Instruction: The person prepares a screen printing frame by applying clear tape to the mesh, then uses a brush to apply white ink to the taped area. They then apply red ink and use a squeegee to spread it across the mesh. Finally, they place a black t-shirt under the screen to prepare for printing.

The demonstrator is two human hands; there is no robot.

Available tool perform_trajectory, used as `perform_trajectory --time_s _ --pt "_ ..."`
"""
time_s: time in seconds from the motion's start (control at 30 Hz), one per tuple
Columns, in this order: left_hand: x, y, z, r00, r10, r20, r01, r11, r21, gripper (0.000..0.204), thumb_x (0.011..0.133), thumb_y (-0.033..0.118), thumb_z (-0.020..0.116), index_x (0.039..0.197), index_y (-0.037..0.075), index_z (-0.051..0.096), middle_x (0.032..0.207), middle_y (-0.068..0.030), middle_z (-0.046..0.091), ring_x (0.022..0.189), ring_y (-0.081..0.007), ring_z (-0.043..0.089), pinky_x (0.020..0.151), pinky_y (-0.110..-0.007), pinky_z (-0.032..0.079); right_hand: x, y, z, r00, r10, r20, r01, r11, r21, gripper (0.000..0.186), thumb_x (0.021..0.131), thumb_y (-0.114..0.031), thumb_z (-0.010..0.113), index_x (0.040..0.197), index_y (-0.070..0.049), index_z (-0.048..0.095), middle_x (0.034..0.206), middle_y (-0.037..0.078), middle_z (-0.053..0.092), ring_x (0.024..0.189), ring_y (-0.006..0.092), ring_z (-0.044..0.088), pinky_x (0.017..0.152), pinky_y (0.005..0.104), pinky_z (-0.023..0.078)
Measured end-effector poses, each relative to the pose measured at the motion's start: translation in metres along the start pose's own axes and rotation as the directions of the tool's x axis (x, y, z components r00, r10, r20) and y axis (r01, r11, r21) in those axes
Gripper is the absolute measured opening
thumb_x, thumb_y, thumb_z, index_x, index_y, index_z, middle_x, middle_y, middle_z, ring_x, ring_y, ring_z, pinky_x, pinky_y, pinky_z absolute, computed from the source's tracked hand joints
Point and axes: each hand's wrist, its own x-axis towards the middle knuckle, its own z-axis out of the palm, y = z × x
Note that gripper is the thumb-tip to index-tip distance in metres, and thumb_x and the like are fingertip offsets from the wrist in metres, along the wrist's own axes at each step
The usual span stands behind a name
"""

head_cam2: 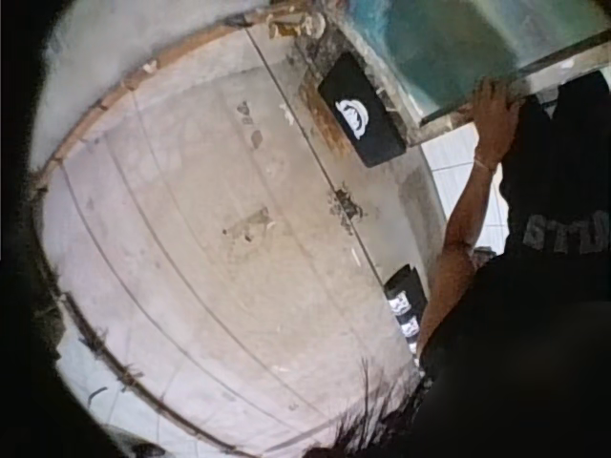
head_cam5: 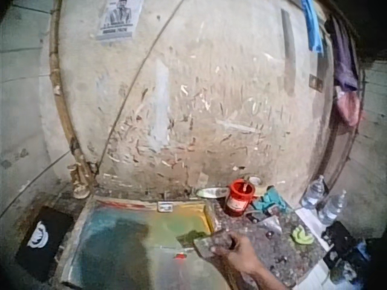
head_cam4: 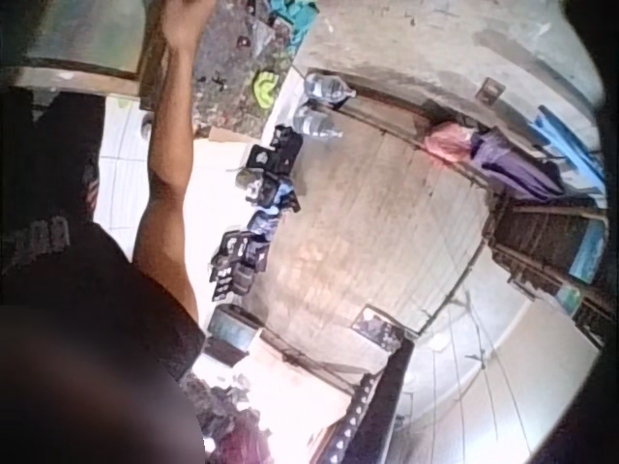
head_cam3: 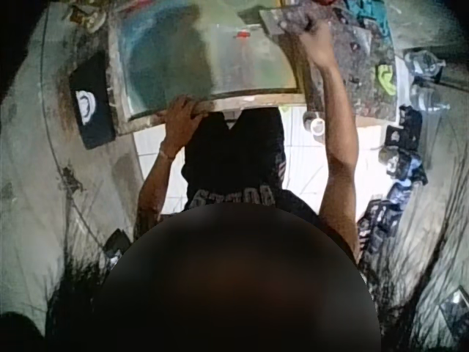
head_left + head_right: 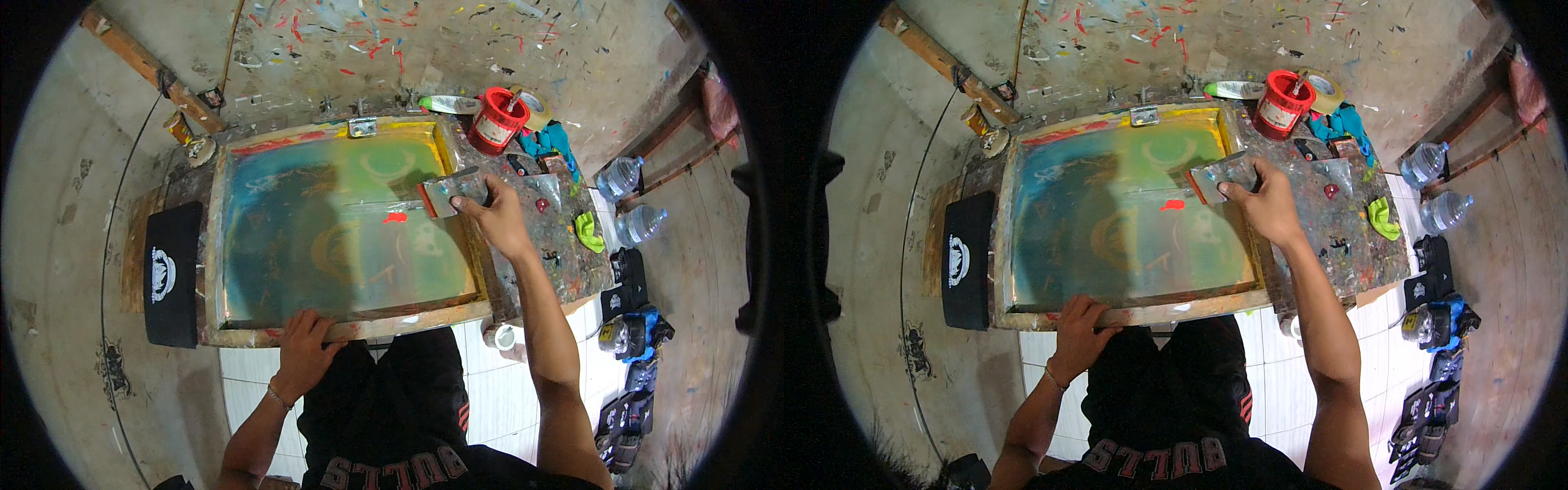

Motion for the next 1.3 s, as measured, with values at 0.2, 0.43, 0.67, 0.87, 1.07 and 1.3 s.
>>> perform_trajectory --time_s 0.2,0.43,0.67,0.87,1.07,1.3 --pt "0.001 0.000 -0.005 0.999 0.016 -0.034 -0.016 1.000 -0.003 0.042 0.071 0.017 0.088 0.105 0.001 0.069 0.101 -0.0130 0.055 0.097 -0.0313 0.057 0.084 -0.043 0.047 -0.008 0.003 -0.013 0.994 -0.005 -0.111 0.019 0.992 0.128 0.022 0.086 -0.006 0.077 0.103 0.003 0.067 0.088 0.005 0.071 0.076 0.0100 0.061 0.069 0.0298 0.049" --pt "0.000 0.002 -0.003 0.999 0.018 -0.042 -0.017 1.000 0.020 0.041 0.072 0.021 0.087 0.104 0.002 0.069 0.102 -0.0125 0.058 0.098 -0.0335 0.057 0.085 -0.046 0.047 -0.015 0.004 -0.024 0.994 0.061 -0.093 -0.052 0.994 0.099 0.021 0.087 -0.006 0.077 0.103 0.001 0.066 0.083 0.002 0.068 0.068 0.0079 0.057 0.062 0.0274 0.045" --pt "-0.001 0.000 -0.006 0.999 0.013 -0.031 -0.014 1.000 -0.025 0.041 0.073 0.020 0.086 0.104 0.002 0.069 0.101 -0.0131 0.057 0.097 -0.0327 0.057 0.084 -0.045 0.047 -0.018 0.005 -0.019 0.992 0.098 -0.073 -0.090 0.991 0.100 0.020 0.087 -0.006 0.078 0.101 0.000 0.066 0.088 0.003 0.069 0.076 0.0101 0.060 0.072 0.0290 0.049" --pt "-0.001 0.003 -0.004 1.000 0.014 -0.014 -0.014 1.000 -0.003 0.041 0.074 0.020 0.086 0.106 0.001 0.068 0.102 -0.0124 0.056 0.096 -0.0324 0.057 0.085 -0.046 0.046 -0.018 0.011 -0.017 0.996 0.048 -0.069 -0.047 0.999 0.018 0.024 0.084 -0.004 0.078 0.103 0.001 0.065 0.085 0.003 0.067 0.074 0.0097 0.058 0.068 0.0293 0.048" --pt "0.000 0.004 -0.004 1.000 0.022 -0.015 -0.022 1.000 0.002 0.042 0.074 0.021 0.086 0.107 0.001 0.068 0.102 -0.0115 0.057 0.096 -0.0307 0.056 0.085 -0.044 0.045 -0.009 0.007 0.013 0.988 -0.151 0.017 0.147 0.924 -0.353 0.035 0.077 -0.002 0.076 0.109 0.004 0.062 0.087 0.025 0.066 0.080 0.0356 0.066 0.073 0.0429 0.052" --pt "0.000 0.005 0.000 0.999 0.025 -0.038 -0.023 0.999 0.042 0.041 0.073 0.018 0.087 0.104 0.000 0.068 0.099 -0.0116 0.055 0.092 -0.0296 0.055 0.082 -0.043 0.046 0.013 0.000 0.063 0.925 -0.239 0.295 0.371 0.738 -0.564 0.039 0.078 -0.009 0.076 0.110 0.002 0.057 0.104 0.024 0.066 0.099 0.0437 0.065 0.085 0.0500 0.054"
